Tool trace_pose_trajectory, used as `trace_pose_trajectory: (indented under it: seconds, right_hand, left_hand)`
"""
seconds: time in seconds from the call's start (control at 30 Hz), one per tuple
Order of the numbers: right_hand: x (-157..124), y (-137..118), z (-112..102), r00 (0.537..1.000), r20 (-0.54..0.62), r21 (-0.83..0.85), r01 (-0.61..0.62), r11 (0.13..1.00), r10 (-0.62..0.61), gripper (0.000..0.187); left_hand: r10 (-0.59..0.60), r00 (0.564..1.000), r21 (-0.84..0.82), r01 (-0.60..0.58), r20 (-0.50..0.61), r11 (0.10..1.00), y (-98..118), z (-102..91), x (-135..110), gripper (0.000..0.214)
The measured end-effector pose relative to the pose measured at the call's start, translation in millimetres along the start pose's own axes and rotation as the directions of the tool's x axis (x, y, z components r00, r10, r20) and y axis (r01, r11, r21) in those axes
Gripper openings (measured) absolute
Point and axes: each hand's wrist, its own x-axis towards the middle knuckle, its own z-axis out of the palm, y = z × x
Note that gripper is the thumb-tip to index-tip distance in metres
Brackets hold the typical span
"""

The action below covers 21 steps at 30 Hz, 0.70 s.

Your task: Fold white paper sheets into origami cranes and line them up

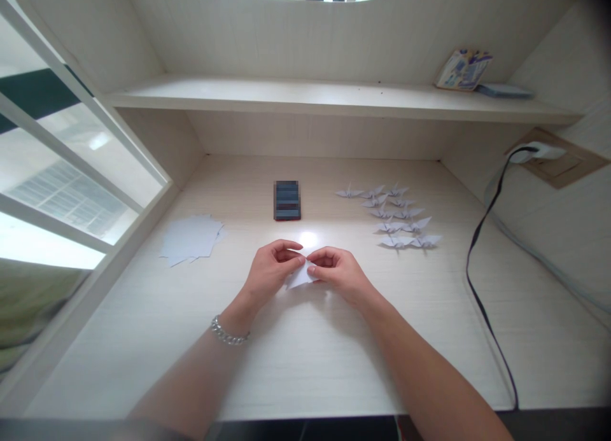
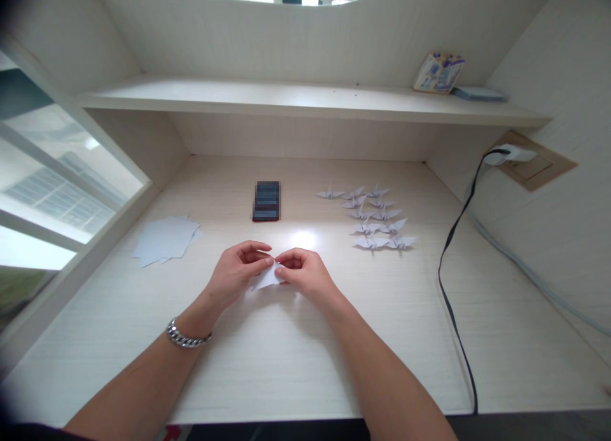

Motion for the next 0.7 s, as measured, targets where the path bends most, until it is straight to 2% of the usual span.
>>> trace_pose_trajectory:
  seconds: [0.3,0.53,0.7]
  right_hand:
    - [0.7,-2.1,0.8,1.000,0.004,0.014,0.000,1.000,-0.001,0.023]
    - [1.6,1.3,0.3,0.997,-0.020,-0.016,0.071,0.997,-0.072,0.024]
    - [1.8,1.6,-0.3,0.995,0.003,-0.061,0.099,0.993,-0.099,0.024]
  left_hand:
    - [0.026,0.999,-0.024,-0.027,-0.023,0.999,-3.2,-0.7,2.3,0.029]
    - [0.065,0.998,-0.067,-0.064,0.003,0.996,-2.0,-2.3,2.8,0.029]
    - [0.080,0.997,0.006,-0.080,-0.001,0.997,-3.1,-3.1,3.0,0.027]
